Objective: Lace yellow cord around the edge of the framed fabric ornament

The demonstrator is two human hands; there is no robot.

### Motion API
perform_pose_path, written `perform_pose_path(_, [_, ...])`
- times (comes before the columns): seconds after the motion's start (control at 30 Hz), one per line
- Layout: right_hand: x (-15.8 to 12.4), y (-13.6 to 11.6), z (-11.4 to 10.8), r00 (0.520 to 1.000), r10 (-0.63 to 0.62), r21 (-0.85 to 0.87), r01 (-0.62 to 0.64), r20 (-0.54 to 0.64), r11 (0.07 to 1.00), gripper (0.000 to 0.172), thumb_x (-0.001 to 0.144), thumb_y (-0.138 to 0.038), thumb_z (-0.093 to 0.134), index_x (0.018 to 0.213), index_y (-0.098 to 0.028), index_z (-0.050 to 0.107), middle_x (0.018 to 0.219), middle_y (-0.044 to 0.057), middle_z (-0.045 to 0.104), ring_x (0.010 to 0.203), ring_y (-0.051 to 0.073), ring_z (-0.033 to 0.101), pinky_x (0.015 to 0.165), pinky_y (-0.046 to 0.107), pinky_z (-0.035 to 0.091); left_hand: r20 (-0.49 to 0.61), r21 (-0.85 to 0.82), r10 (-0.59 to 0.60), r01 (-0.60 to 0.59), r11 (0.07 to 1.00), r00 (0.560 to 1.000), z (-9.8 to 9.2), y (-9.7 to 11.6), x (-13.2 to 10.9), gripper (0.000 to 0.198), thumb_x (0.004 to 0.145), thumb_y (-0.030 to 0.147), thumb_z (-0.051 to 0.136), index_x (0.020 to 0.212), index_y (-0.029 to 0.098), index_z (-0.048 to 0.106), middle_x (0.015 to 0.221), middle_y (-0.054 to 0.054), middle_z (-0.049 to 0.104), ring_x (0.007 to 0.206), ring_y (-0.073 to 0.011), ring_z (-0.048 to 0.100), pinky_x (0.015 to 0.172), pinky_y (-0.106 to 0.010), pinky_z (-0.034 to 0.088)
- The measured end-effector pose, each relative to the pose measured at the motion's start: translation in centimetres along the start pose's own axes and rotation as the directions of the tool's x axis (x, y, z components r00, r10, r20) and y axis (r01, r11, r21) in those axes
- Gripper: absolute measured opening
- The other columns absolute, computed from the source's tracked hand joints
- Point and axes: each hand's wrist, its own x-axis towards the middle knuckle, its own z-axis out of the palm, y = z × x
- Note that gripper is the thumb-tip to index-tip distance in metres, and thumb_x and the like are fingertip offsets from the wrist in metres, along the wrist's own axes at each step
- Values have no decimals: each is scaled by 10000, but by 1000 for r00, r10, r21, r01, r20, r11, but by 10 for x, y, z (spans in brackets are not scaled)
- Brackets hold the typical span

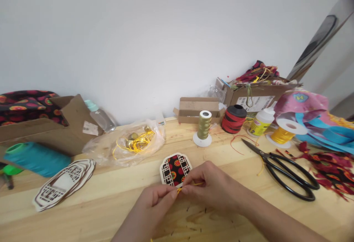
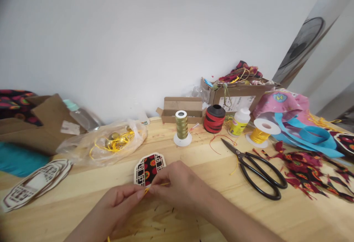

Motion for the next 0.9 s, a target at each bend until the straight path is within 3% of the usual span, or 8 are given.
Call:
perform_pose_path(0.2, [0, -2, 1, 996, 74, 2, -74, -55, 997, 223, 715, -275, 471, 704, -169, 667, 498, -39, 452, 441, 52, 311, 380, 143, 235, 14, -118, 2, 0, 993, 1000, 2, 3, -1, 395, 593, 458, 591, 775, 113, 660, 529, 25, 539, 536, -106, 446, 500, -187, 332])
perform_pose_path(0.37, [-1, -7, -2, 998, 46, -33, -47, -44, 998, 235, 721, -246, 448, 710, -169, 670, 508, -34, 455, 453, 58, 331, 398, 150, 251, -6, -66, -24, 23, 998, 1000, -1, -4, 2, 454, 598, 498, 563, 827, 117, 655, 460, 46, 496, 408, -66, 329, 391, -169, 213])
perform_pose_path(0.47, [-1, -6, -2, 999, 16, -45, -17, -32, 999, 228, 717, -231, 451, 741, -180, 672, 521, -33, 464, 463, 60, 335, 403, 147, 252, -1, -36, -18, 18, 999, 1000, -1, -4, 2, 416, 614, 473, 562, 805, 117, 661, 428, 68, 453, 380, -50, 271, 387, -163, 214])
perform_pose_path(0.63, [-1, -7, -1, 997, -44, -48, 41, -65, 998, 223, 707, -193, 453, 719, -176, 675, 533, -29, 511, 481, 62, 372, 424, 146, 266, 44, -6, 140, -140, 990, 989, 0, -2, 1, 303, 683, 378, 530, 822, 142, 660, 605, 13, 600, 638, -138, 501, 593, -198, 379])
perform_pose_path(0.7, [0, -7, 0, 995, -51, -53, 46, -90, 998, 219, 701, -190, 454, 709, -167, 672, 552, -21, 546, 493, 68, 399, 435, 151, 279, 83, 41, 189, -192, 980, 979, 0, -3, 1, 278, 715, 347, 500, 848, 158, 656, 667, 1, 628, 710, -165, 515, 638, -215, 389])
perform_pose_path(0.9, [5, -1, 7, 991, 36, -15, -38, -125, 999, 222, 710, -222, 442, 708, -161, 655, 600, 3, 602, 530, 95, 461, 467, 171, 330, 161, 87, 197, -213, 973, 967, 1, -1, -2, 267, 764, 300, 440, 873, 160, 640, 651, 0, 611, 639, -146, 497, 698, -244, 393])
